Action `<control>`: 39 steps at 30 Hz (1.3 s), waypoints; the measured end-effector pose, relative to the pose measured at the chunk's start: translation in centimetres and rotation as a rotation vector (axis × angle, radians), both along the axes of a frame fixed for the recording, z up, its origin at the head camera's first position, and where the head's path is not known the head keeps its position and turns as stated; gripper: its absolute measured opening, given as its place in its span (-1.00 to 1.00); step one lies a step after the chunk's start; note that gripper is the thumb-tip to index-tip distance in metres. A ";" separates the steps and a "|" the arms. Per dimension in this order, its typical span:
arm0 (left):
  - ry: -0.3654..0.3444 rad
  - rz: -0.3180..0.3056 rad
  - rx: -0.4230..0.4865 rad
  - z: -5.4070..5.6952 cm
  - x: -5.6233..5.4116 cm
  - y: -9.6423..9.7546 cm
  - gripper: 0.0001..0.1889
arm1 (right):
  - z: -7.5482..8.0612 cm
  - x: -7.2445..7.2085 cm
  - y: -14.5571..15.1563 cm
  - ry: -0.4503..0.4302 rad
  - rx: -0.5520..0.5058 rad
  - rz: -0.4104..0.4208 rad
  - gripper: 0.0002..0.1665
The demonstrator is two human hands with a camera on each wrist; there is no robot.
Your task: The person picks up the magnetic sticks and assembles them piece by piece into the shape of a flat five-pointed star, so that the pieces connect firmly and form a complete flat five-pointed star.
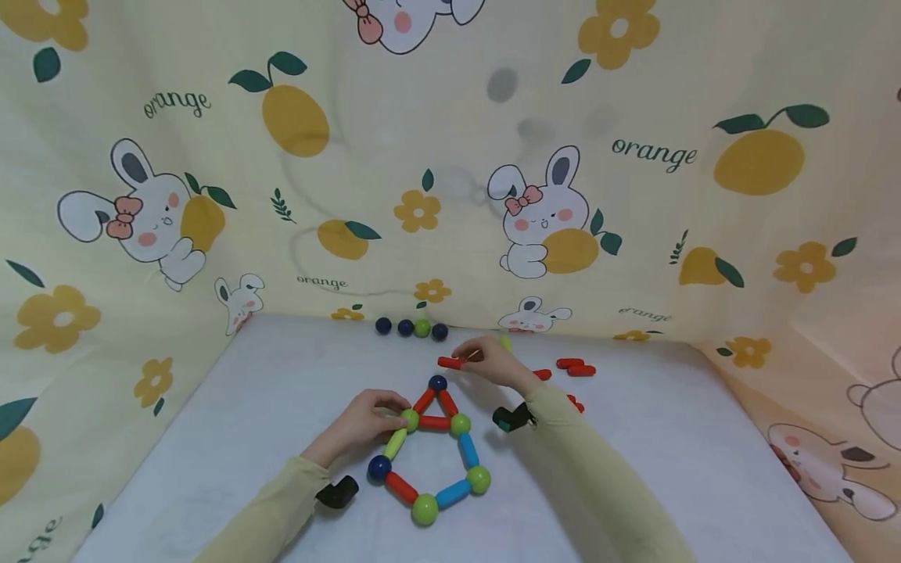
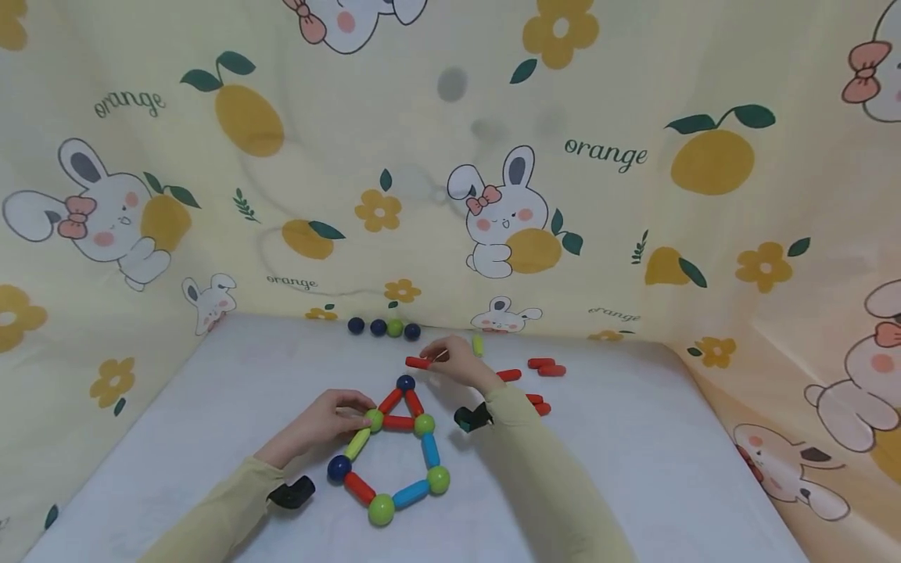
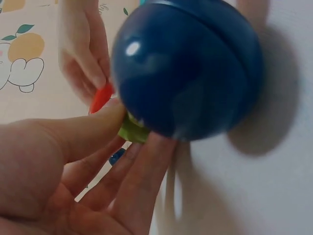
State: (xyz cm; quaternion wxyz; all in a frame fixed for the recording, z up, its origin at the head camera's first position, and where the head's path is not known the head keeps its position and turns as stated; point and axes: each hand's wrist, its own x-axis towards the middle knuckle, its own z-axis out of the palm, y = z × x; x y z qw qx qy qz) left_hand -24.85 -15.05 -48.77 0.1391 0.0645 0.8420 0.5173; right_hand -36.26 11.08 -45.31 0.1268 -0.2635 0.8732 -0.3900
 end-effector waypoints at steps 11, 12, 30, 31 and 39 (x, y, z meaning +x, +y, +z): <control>-0.007 0.039 -0.024 -0.1 -0.5 -0.2 -0.76 | -0.2 5.1 5.3 -0.123 -0.012 -0.050 -0.70; -0.006 0.042 -0.025 -0.1 -0.5 -0.3 -0.75 | -0.4 5.4 5.6 -0.131 -0.013 -0.060 -0.71; -0.048 0.069 0.030 -0.2 -1.6 0.1 -0.75 | -2.1 7.5 6.8 -0.083 -0.007 0.026 -0.73; -0.048 0.068 0.031 -0.2 -1.6 0.1 -0.75 | -2.1 7.6 6.7 -0.086 -0.009 0.030 -0.73; -0.043 0.056 0.045 -0.3 -1.4 0.1 -0.74 | -2.1 7.8 6.4 -0.064 0.024 0.006 -0.72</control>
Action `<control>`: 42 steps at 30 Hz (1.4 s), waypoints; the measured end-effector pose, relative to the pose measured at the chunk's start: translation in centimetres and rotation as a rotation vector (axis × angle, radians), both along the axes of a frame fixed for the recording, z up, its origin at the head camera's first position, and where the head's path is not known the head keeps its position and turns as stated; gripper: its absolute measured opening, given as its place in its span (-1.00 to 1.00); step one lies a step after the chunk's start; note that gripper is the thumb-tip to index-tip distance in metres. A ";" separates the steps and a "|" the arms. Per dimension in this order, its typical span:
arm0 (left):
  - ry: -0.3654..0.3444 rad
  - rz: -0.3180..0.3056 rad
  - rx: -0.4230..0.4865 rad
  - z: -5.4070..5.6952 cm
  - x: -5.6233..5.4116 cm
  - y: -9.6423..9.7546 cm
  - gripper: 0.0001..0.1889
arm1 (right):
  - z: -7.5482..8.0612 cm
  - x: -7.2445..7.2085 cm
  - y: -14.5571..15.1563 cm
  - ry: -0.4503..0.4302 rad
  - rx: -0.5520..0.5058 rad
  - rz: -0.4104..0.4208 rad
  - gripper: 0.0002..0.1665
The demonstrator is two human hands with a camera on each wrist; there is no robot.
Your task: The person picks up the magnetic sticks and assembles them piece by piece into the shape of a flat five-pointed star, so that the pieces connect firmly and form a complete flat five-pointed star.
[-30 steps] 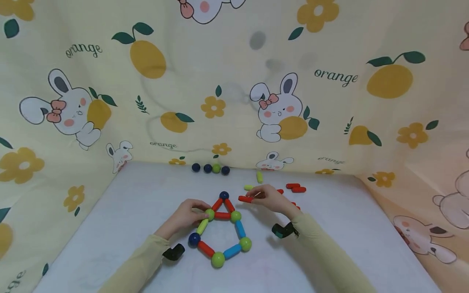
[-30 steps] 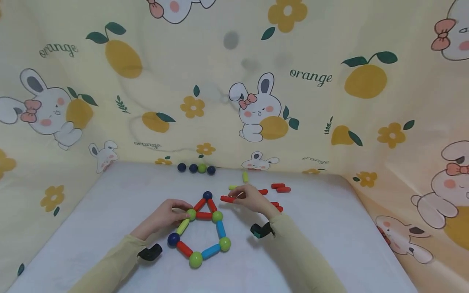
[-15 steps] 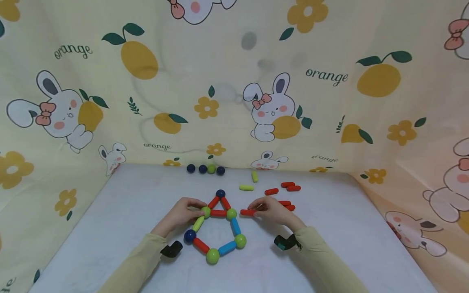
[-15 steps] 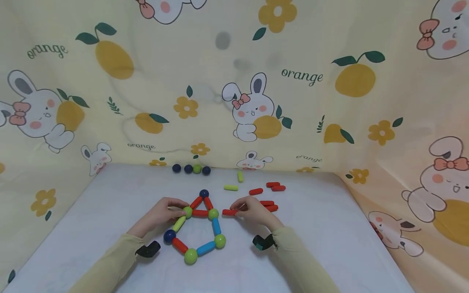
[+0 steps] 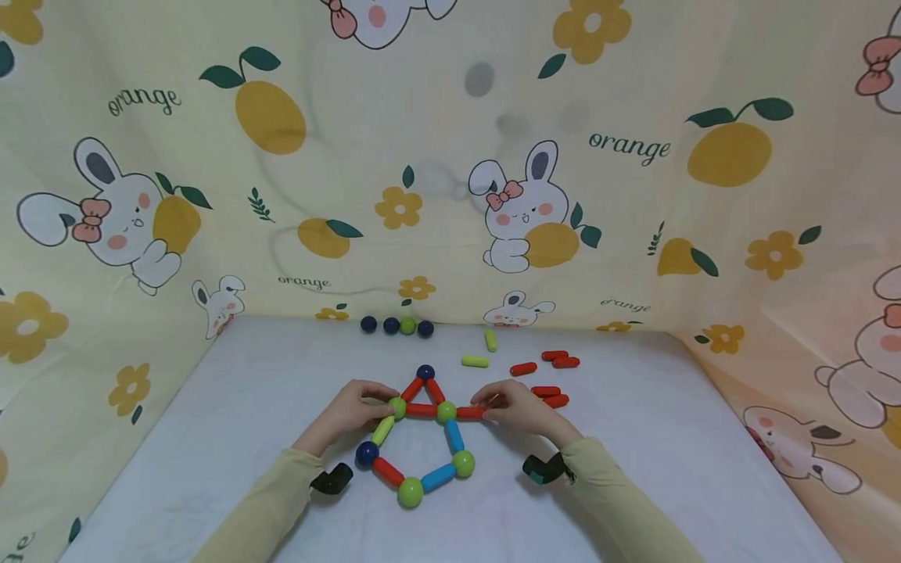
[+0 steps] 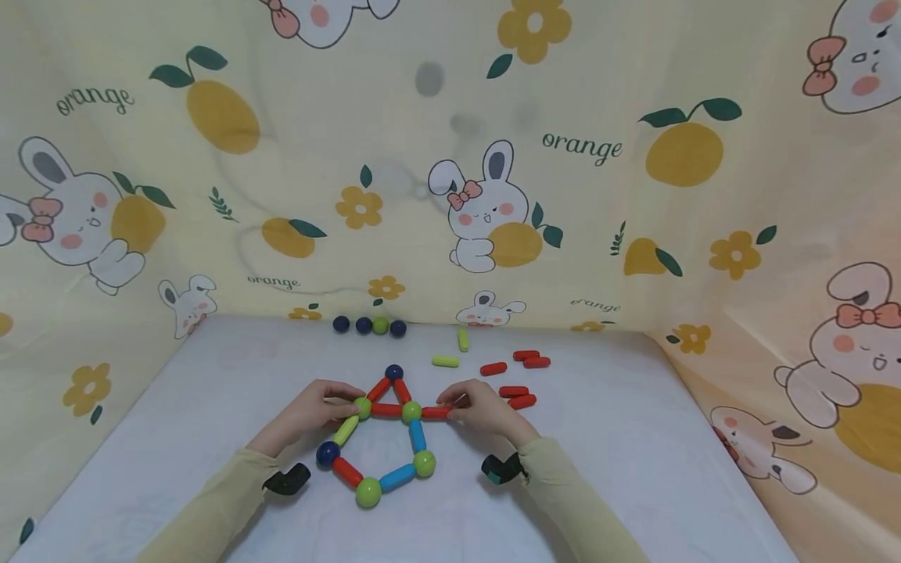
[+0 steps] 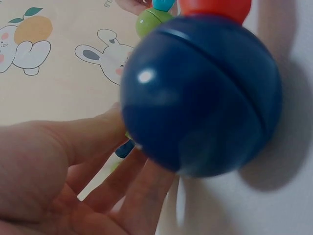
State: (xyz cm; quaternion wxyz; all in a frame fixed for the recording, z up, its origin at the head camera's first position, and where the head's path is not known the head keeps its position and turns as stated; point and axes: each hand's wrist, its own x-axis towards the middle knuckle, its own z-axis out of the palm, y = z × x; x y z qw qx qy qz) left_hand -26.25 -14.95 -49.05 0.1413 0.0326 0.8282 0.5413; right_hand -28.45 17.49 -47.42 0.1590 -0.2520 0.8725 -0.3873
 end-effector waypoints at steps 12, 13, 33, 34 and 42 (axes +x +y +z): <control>-0.010 0.004 -0.022 -0.1 0.4 -0.1 -0.73 | 2.0 0.4 5.3 0.048 -0.036 -0.137 -0.62; -0.006 0.004 -0.023 0.0 0.4 -0.2 -0.73 | 2.2 0.5 6.0 0.047 -0.027 -0.159 -0.61; -0.022 0.006 -0.009 -0.1 0.4 -0.2 -0.74 | -0.7 -0.2 12.0 0.096 0.090 -0.257 -0.67; -0.022 0.005 -0.010 -0.1 0.4 -0.1 -0.74 | -0.8 -0.3 12.0 0.099 0.092 -0.241 -0.67; -0.010 -0.004 -0.014 0.1 0.1 -0.1 -0.72 | -0.5 0.1 10.8 0.150 0.123 -0.130 -0.66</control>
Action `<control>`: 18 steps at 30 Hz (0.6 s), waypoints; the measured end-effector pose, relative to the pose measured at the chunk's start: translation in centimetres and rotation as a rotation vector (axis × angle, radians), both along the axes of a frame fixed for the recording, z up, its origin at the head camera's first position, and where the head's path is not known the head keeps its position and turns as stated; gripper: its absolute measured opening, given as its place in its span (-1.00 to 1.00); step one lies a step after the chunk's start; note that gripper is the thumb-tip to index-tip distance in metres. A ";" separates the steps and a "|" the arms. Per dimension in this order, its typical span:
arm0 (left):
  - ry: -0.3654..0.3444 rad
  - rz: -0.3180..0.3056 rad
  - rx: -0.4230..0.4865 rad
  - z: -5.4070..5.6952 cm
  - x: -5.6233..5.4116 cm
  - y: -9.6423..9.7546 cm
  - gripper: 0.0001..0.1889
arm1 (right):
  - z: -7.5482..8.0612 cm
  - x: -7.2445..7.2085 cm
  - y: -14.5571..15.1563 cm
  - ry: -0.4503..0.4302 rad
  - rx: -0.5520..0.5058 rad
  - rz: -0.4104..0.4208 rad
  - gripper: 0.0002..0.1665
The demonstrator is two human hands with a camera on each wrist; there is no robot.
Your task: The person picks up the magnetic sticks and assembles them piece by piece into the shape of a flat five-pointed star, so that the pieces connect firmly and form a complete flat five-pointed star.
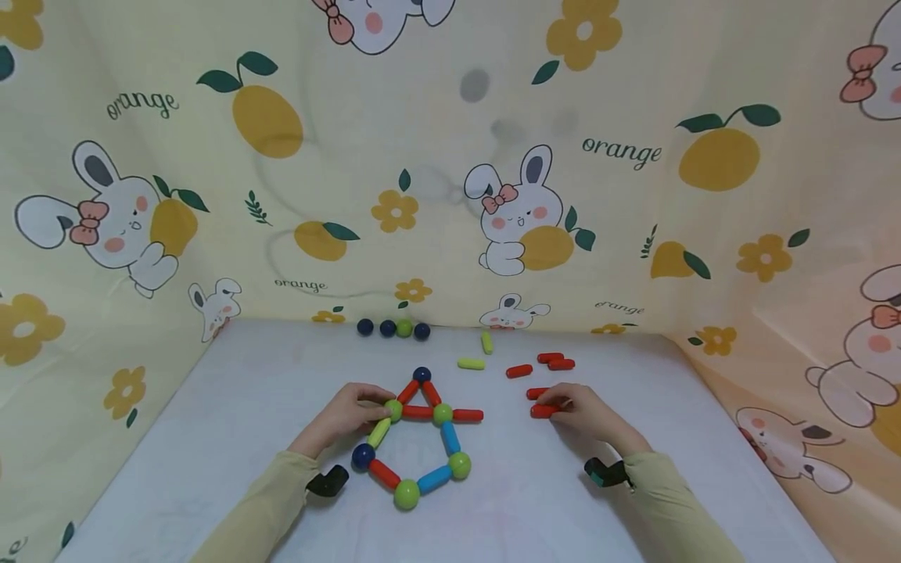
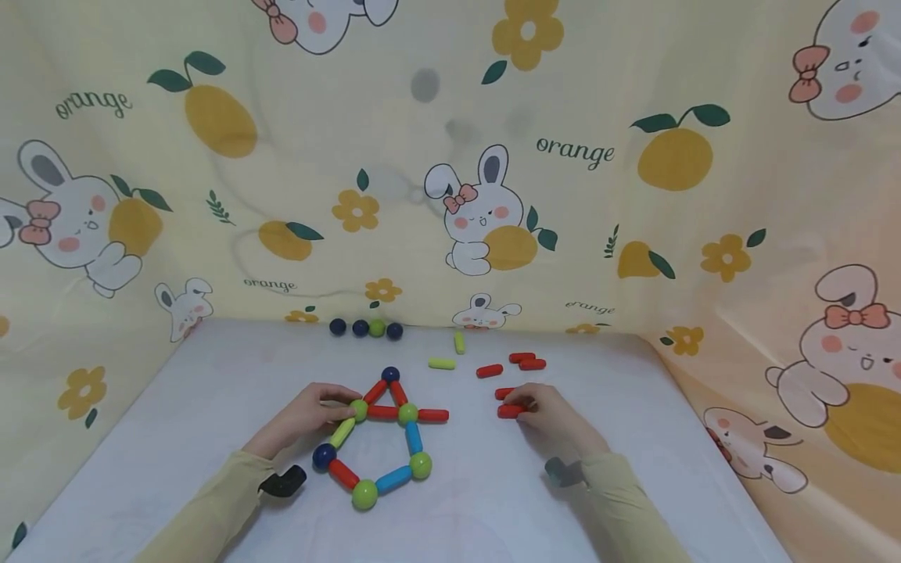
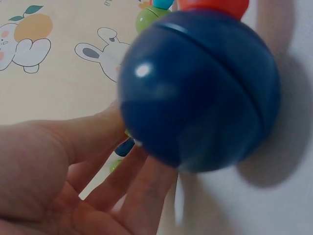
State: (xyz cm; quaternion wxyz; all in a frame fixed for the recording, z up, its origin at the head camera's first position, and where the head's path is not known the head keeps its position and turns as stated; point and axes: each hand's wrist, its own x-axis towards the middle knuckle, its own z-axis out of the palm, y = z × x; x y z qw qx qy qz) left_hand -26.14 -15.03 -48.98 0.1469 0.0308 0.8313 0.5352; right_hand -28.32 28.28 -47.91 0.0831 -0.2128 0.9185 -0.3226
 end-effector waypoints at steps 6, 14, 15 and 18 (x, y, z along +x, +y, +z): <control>-0.010 0.009 0.017 0.0 -0.2 0.0 -0.74 | 1.2 1.3 -2.6 -0.010 -0.030 0.093 -0.68; -0.017 0.010 0.016 0.2 -0.1 0.1 -0.74 | 0.9 3.4 -6.6 -0.044 -0.039 0.243 -0.67; -0.017 0.009 0.016 0.2 0.0 0.1 -0.73 | 0.9 3.6 -7.0 -0.051 -0.046 0.261 -0.67; -0.018 0.007 0.014 0.3 0.0 0.1 -0.74 | 0.8 4.1 -8.0 -0.078 -0.048 0.288 -0.65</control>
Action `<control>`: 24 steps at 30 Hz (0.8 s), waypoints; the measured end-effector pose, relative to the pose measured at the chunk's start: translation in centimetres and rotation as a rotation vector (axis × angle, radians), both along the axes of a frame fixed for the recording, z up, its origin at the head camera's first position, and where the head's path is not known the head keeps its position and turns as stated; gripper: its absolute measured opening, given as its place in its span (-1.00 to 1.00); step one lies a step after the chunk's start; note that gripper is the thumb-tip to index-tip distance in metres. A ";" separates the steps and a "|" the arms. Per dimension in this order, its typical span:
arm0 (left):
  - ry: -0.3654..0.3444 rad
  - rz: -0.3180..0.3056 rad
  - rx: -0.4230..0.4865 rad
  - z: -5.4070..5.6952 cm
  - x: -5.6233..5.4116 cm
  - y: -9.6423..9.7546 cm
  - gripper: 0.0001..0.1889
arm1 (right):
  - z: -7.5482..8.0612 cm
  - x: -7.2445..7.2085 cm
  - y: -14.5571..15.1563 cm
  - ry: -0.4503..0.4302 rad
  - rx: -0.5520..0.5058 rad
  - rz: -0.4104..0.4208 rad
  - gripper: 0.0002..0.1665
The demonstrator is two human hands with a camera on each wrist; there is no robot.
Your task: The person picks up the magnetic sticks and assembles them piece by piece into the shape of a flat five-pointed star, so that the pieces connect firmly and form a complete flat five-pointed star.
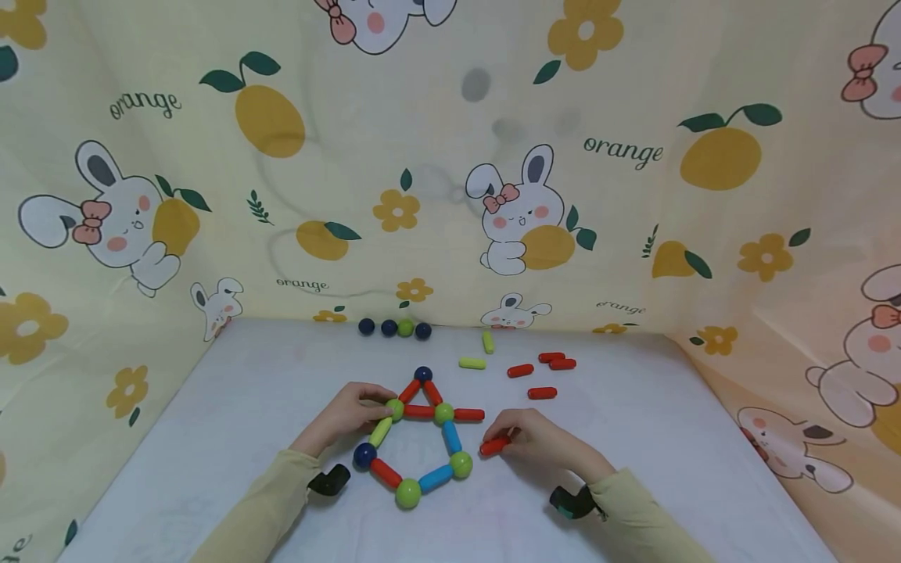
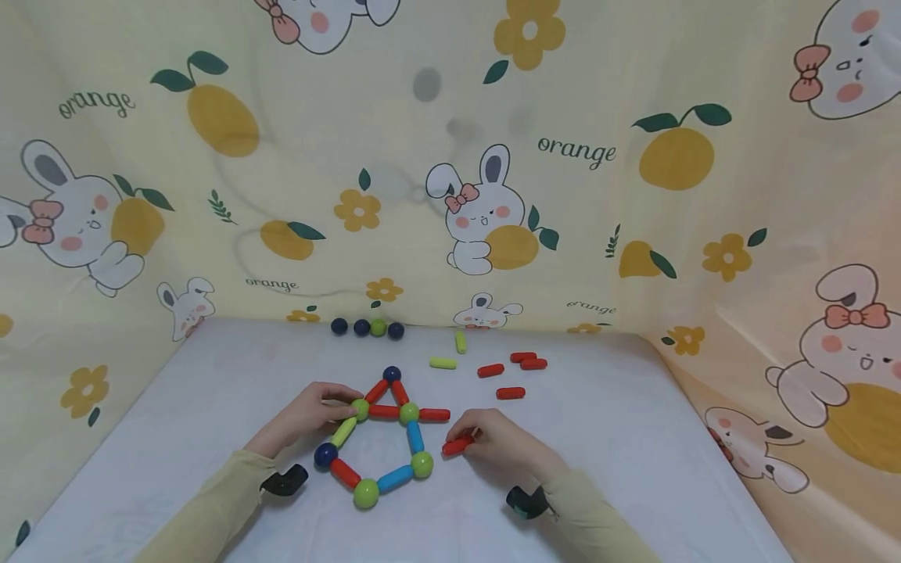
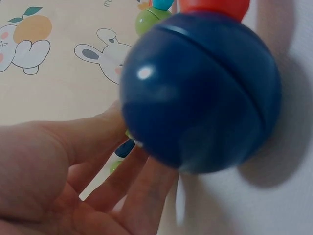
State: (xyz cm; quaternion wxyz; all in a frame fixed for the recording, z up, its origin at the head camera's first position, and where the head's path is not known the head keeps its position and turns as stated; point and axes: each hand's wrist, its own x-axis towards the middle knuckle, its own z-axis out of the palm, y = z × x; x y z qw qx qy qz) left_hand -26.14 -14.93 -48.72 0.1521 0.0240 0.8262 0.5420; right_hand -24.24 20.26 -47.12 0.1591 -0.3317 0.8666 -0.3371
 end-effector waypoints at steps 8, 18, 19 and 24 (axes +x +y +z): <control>0.012 0.004 -0.001 0.0 0.0 0.2 -0.74 | -0.1 0.4 -1.5 -0.011 0.000 0.032 -0.66; 0.009 0.012 -0.003 0.1 0.1 0.2 -0.74 | 0.2 0.4 -2.2 -0.008 -0.015 0.039 -0.68; 0.009 0.011 -0.001 0.1 0.1 0.2 -0.74 | 0.2 0.4 -2.3 -0.011 -0.019 0.038 -0.68; 0.005 0.011 0.000 -0.1 0.0 0.2 -0.74 | 0.2 0.4 -2.3 -0.016 -0.026 0.024 -0.67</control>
